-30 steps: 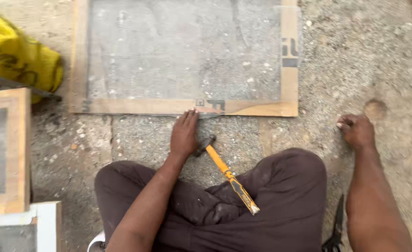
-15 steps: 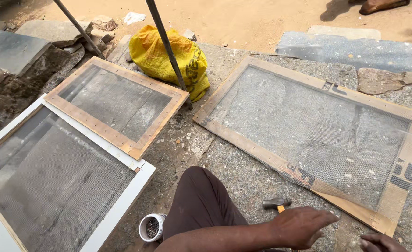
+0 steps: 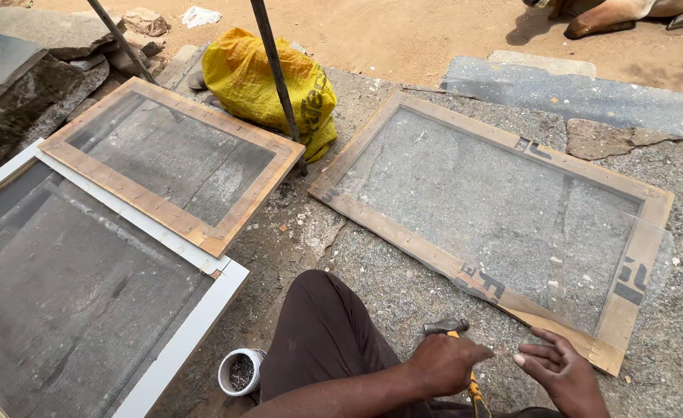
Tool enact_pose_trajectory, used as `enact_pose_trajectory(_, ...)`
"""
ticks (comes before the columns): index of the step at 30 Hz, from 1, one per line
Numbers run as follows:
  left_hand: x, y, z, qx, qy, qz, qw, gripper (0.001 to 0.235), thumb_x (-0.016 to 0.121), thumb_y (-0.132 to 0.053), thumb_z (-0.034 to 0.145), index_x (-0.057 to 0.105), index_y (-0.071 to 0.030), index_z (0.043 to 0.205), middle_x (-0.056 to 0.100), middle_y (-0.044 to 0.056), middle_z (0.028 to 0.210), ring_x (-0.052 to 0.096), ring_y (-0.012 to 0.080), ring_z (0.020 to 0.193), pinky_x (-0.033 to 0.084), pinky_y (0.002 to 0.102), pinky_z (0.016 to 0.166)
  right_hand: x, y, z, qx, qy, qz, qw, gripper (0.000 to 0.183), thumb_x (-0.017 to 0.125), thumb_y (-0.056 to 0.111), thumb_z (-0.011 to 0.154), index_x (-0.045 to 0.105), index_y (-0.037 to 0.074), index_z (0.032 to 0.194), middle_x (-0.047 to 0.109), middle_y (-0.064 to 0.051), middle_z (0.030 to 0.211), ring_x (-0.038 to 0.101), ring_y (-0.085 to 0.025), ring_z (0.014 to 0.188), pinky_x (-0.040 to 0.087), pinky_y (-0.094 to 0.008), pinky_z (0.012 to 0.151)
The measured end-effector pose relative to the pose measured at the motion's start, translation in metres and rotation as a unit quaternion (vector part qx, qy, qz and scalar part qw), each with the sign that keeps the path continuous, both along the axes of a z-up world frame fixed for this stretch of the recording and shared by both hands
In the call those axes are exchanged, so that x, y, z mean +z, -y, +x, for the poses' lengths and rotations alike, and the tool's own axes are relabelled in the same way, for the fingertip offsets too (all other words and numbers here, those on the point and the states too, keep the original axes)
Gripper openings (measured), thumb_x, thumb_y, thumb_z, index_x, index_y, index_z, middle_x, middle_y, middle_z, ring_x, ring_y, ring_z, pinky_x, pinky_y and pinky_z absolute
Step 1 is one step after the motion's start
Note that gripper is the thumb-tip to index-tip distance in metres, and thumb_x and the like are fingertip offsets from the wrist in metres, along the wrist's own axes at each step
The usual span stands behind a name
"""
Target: The person sits on the ground and secures a mesh screen to a wooden frame using a hammer and nails. They repeatedly pick up nails, position them along the frame's edge, and hammer them in to fasten the screen material.
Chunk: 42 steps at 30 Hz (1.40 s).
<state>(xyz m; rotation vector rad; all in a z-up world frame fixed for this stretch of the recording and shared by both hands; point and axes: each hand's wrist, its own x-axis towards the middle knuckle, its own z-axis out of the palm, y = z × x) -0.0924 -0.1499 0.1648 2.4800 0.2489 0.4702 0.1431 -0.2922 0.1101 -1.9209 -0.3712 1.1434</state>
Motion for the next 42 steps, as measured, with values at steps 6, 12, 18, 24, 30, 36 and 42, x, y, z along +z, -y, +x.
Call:
enact_pose_trajectory(6,-0.043,-0.038,-0.004,0.169,-0.154,-0.286,0.931,0.023,0.059,-0.004,0.095,0.077,-0.007,0.110,0.073,0.011,0.117,0.072,0.0234,0.068,0.061,0.035,0.067,-0.014,0.010,0.082,-0.273,0.135,-0.023,0.952,0.088,0.086,0.022,0.083,0.044,-0.007,0.155,0.059,-0.033,0.140,0.061,-0.040,0.127,0.051,-0.048,0.105)
enact_pose_trajectory(12,-0.063,-0.058,0.020,0.243,-0.134,-0.283,0.918,0.018,0.063,-0.003,0.096,0.080,-0.006,0.102,0.072,0.010,0.105,0.071,0.0223,0.087,0.060,0.036,0.080,-0.064,-0.006,0.121,-0.325,0.128,-0.125,0.929,0.093,0.093,0.033,0.078,0.048,-0.006,0.150,0.057,-0.035,0.138,0.060,-0.043,0.124,0.050,-0.049,0.105)
enact_pose_trajectory(18,-0.058,-0.067,0.024,0.276,-0.118,-0.303,0.905,0.015,0.071,-0.007,0.088,0.080,-0.007,0.101,0.074,0.008,0.103,0.072,0.0192,0.090,0.059,0.037,0.085,-0.065,0.011,0.127,-0.398,-0.061,0.033,0.915,0.075,0.090,0.022,0.074,0.054,-0.010,0.131,0.067,-0.029,0.126,0.067,-0.038,0.115,0.051,-0.054,0.108)
enact_pose_trajectory(24,-0.056,-0.077,0.049,0.295,-0.092,-0.369,0.876,0.034,0.072,-0.007,0.088,0.072,-0.011,0.122,0.075,0.008,0.092,0.070,0.0157,0.080,0.058,0.031,0.075,-0.079,-0.001,0.061,-0.605,-0.309,0.256,0.688,0.033,0.080,0.010,0.080,0.064,0.008,0.109,0.062,-0.008,0.123,0.064,-0.025,0.110,0.044,-0.051,0.116)
enact_pose_trajectory(30,-0.044,-0.122,0.093,0.301,-0.062,-0.343,0.887,0.020,0.073,-0.011,0.091,0.074,-0.008,0.111,0.076,0.004,0.092,0.073,0.0122,0.082,0.060,0.029,0.076,-0.111,-0.063,0.010,-0.532,-0.341,0.246,0.735,0.043,0.084,0.014,0.075,0.066,0.010,0.113,0.062,-0.008,0.123,0.063,-0.026,0.110,0.050,-0.048,0.109)
enact_pose_trajectory(36,-0.065,-0.144,0.120,0.272,-0.082,-0.344,0.895,0.016,0.077,-0.015,0.089,0.077,-0.009,0.104,0.079,0.003,0.092,0.075,0.0107,0.082,0.061,0.028,0.075,-0.126,-0.097,-0.016,-0.507,-0.381,0.317,0.705,0.044,0.089,0.010,0.077,0.062,0.007,0.113,0.064,-0.012,0.117,0.065,-0.029,0.112,0.058,-0.048,0.107)
enact_pose_trajectory(42,-0.086,-0.127,0.160,0.230,-0.120,-0.338,0.905,0.029,0.079,-0.014,0.085,0.075,-0.013,0.114,0.079,0.003,0.085,0.073,0.0110,0.073,0.058,0.031,0.069,-0.104,-0.118,-0.022,-0.492,-0.333,0.226,0.772,0.053,0.086,0.019,0.073,0.060,0.003,0.116,0.067,-0.017,0.107,0.068,-0.032,0.101,0.058,-0.048,0.096)
